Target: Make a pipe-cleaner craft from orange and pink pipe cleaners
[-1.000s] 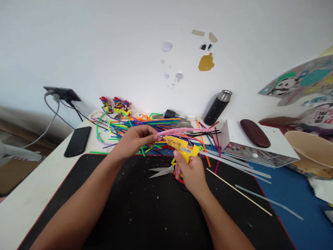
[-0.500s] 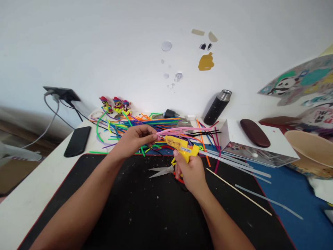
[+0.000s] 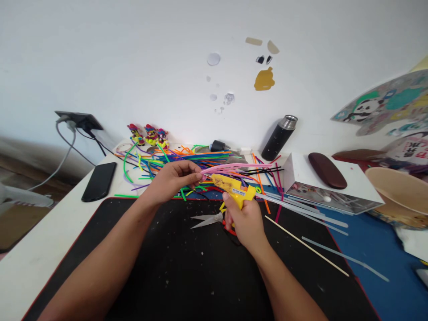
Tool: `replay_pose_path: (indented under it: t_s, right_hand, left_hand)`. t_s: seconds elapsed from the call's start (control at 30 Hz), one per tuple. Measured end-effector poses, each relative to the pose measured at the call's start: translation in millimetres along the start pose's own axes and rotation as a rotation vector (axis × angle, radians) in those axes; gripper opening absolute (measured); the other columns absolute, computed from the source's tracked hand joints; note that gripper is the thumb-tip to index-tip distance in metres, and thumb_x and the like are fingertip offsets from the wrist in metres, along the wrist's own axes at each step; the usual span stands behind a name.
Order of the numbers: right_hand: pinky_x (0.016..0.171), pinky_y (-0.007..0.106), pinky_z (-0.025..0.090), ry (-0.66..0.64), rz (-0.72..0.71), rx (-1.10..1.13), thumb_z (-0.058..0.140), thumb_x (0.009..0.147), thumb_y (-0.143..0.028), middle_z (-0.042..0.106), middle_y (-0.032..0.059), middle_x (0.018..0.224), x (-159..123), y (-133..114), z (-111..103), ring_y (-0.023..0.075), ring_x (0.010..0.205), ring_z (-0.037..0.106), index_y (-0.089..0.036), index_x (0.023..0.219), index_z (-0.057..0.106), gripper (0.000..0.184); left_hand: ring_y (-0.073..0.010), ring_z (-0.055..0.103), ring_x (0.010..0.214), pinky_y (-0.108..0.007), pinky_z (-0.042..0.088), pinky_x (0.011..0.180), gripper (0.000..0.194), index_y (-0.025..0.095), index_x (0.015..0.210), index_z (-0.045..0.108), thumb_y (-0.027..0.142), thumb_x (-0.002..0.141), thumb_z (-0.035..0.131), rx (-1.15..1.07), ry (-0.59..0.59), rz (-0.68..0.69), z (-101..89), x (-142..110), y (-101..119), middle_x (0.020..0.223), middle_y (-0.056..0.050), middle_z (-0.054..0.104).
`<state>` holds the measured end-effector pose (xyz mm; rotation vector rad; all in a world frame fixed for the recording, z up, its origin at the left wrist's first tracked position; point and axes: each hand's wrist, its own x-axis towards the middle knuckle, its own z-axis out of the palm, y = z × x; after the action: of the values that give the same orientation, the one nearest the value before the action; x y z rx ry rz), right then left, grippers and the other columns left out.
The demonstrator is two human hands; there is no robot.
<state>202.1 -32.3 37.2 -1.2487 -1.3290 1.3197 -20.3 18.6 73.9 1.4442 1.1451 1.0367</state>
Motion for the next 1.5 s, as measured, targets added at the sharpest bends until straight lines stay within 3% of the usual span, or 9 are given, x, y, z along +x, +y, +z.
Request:
replay_pose_path:
  t_s: [0.47,0.63,0.8,1.0,1.33,1.5]
  right_hand:
    - [0.041,0.023,0.042,-0.043,-0.026,0.114,0.067,0.091,-0.07,0.048,-0.0025,0.038,3,10,0,0.011,0.034,0.048,-0.022,0.053,0.05,0.063]
    - [0.041,0.022,0.045,-0.065,-0.019,0.227,0.07,0.089,-0.07,0.054,-0.0045,0.046,4,6,-1,0.0116,0.037,0.053,-0.018,0.075,0.065,0.054]
    - [0.038,0.02,0.043,-0.1,0.03,0.278,0.073,0.085,-0.071,0.06,-0.0039,0.05,4,-1,-2,0.0124,0.036,0.056,-0.016,0.094,0.071,0.056]
    - [0.039,0.021,0.04,-0.099,0.007,0.245,0.071,0.088,-0.07,0.05,-0.0067,0.039,4,5,-1,0.0111,0.032,0.05,-0.016,0.082,0.07,0.055]
    - [0.038,0.022,0.036,-0.044,-0.03,0.164,0.067,0.089,-0.074,0.047,-0.0034,0.036,3,10,0,0.01,0.031,0.047,-0.021,0.057,0.055,0.064]
    - [0.037,0.022,0.035,-0.017,-0.029,0.099,0.066,0.089,-0.076,0.047,-0.003,0.036,2,10,0,0.0101,0.031,0.047,-0.022,0.054,0.051,0.066]
  left_hand:
    - [-0.0146,0.063,0.063,-0.027,0.053,0.062,0.028,0.016,0.082,0.074,0.042,0.08,0.085,-0.012,0.012,0.009,-2.0,0,-2,0.071,-0.002,0.07]
    - [-0.0146,0.063,0.064,-0.027,0.053,0.063,0.031,0.016,0.082,0.074,0.045,0.08,0.085,0.003,0.019,0.01,-3.1,1,-3,0.071,-0.002,0.07]
    - [-0.0148,0.062,0.064,-0.026,0.052,0.062,0.032,0.016,0.082,0.073,0.046,0.08,0.085,0.004,0.024,0.016,-4.6,1,-3,0.071,-0.002,0.07]
    - [-0.0142,0.062,0.065,-0.026,0.053,0.063,0.027,0.016,0.08,0.074,0.04,0.08,0.086,-0.01,0.03,0.027,-5.5,0,0,0.071,-0.002,0.07]
    - [-0.0149,0.063,0.065,-0.027,0.054,0.063,0.028,0.016,0.081,0.074,0.042,0.08,0.085,-0.012,0.022,0.025,-5.1,0,-1,0.07,-0.002,0.07]
    - [-0.015,0.064,0.063,-0.027,0.054,0.062,0.029,0.016,0.081,0.074,0.042,0.08,0.085,-0.007,0.024,0.019,-4.2,0,-1,0.07,-0.002,0.07]
